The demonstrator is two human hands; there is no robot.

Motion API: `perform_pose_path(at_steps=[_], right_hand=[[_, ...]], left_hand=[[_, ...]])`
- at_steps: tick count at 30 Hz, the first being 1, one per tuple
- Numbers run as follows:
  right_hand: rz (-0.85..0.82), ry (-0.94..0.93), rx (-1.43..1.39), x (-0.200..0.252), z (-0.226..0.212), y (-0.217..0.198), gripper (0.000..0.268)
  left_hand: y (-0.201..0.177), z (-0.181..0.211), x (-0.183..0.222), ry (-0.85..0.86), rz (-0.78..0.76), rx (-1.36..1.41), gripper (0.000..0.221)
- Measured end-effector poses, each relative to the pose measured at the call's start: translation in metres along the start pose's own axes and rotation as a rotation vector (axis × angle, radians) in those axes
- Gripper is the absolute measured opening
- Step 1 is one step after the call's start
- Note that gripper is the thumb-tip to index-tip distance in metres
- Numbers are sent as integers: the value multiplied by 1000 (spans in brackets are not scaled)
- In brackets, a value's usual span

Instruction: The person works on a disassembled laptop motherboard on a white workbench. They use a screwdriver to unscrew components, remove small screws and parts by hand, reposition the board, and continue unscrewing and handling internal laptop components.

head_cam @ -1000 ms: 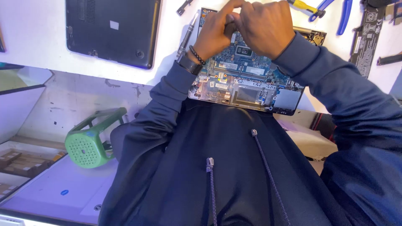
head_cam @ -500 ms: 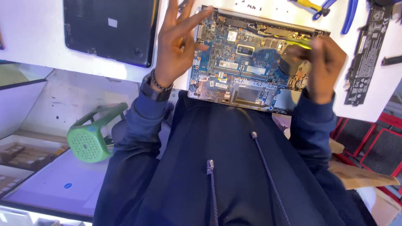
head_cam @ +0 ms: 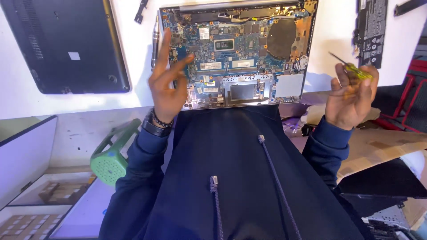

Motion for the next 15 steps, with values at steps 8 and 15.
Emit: perform_pose_path(at_steps=[8, 15], right_hand=[[-61, 96, -292, -6, 26, -18, 27], [12, -223, 1353, 7, 28, 67, 31]], left_hand=[[37, -2, 9, 40, -82, -5, 62], [92, 6, -44, 185, -357, -196, 64]])
Point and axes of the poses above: each hand's wrist, its own x-axis away from the middle knuckle, its own y-axis out of the palm, z = x × y, the point moved 10 cm from there along -x, towards the middle knuckle, and after that the axes turned 7 degrees about y, right-handed, at the moved point
